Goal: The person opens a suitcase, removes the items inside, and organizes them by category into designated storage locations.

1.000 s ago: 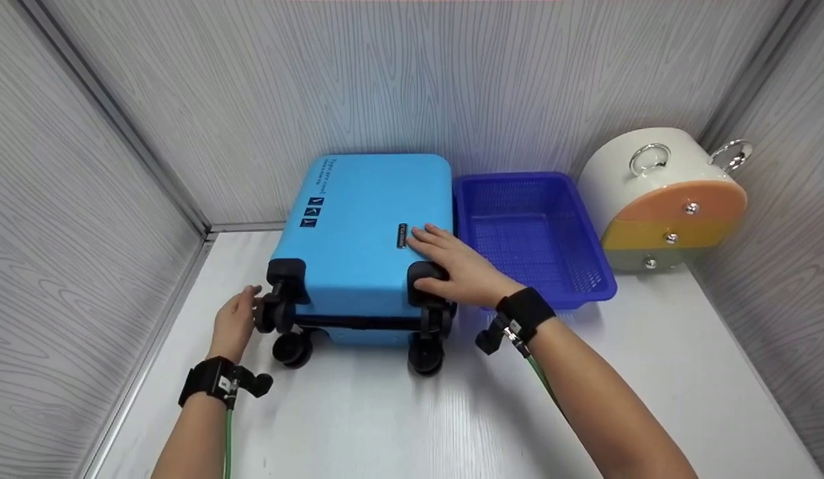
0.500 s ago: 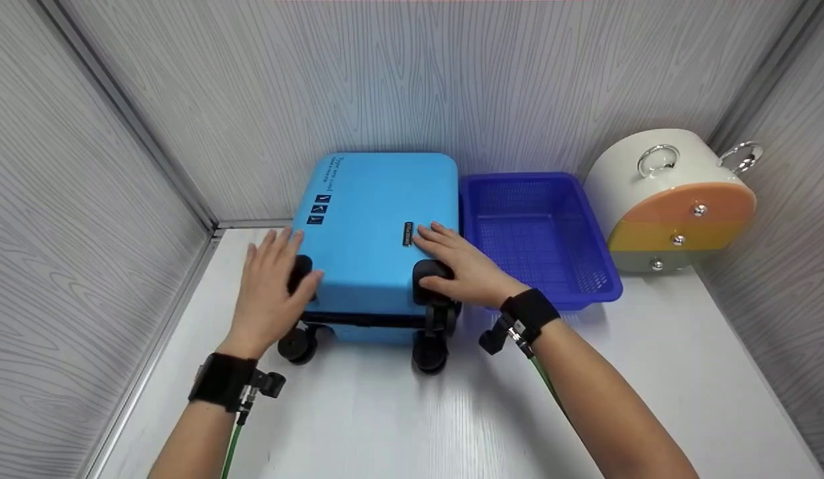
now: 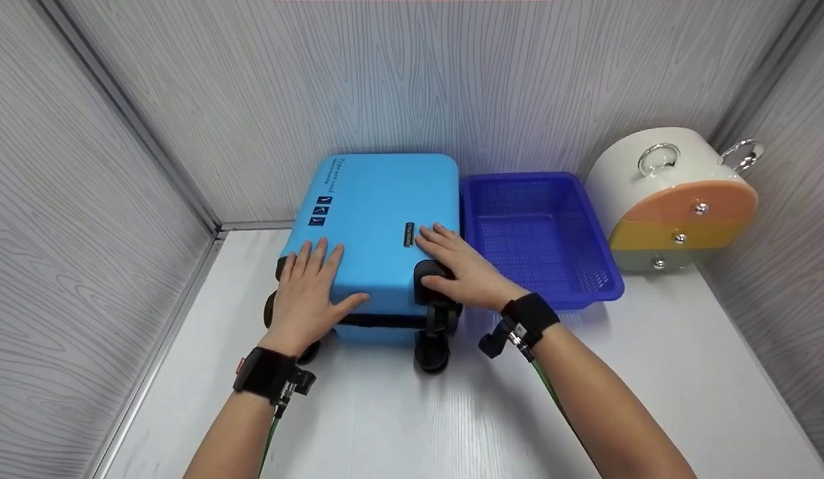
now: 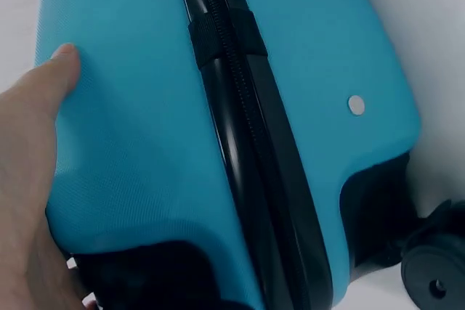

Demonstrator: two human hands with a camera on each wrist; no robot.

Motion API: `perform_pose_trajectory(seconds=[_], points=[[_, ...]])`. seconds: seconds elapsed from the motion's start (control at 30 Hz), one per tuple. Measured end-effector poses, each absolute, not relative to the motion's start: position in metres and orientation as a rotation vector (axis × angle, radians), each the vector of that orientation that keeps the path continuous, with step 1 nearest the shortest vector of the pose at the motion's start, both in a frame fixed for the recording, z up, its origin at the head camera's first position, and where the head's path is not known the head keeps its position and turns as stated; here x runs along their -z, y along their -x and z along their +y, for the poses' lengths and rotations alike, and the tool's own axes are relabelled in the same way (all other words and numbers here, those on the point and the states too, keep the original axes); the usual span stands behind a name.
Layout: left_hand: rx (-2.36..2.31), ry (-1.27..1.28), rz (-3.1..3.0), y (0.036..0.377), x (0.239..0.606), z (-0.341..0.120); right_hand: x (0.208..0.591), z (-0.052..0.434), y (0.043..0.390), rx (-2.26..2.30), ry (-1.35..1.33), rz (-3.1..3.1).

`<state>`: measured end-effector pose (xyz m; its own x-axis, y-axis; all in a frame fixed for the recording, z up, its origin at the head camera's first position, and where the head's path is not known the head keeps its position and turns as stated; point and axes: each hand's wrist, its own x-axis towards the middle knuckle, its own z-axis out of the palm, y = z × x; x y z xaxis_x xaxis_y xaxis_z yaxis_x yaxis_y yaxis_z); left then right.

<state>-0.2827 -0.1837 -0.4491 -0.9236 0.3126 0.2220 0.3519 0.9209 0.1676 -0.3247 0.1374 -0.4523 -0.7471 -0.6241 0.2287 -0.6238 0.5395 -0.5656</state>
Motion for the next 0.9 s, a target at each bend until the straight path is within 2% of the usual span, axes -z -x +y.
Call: perform_pose_trajectory(seconds=[0.3, 0.57, 0.9], points=[[0.318, 0.511, -2.871, 0.283, 0.450, -0.181, 0.466, 0.137, 0.303, 1.426, 0.783, 2.689], [0.268, 0.516, -2.843, 0.282, 0.453, -0.178, 0.471, 0.138, 0.286, 1.742, 0.045, 2.321], [0.246, 0.512, -2.842, 0.284, 0.451, -0.186, 0.461, 0.125, 0.285, 1.870, -0.079, 2.152]])
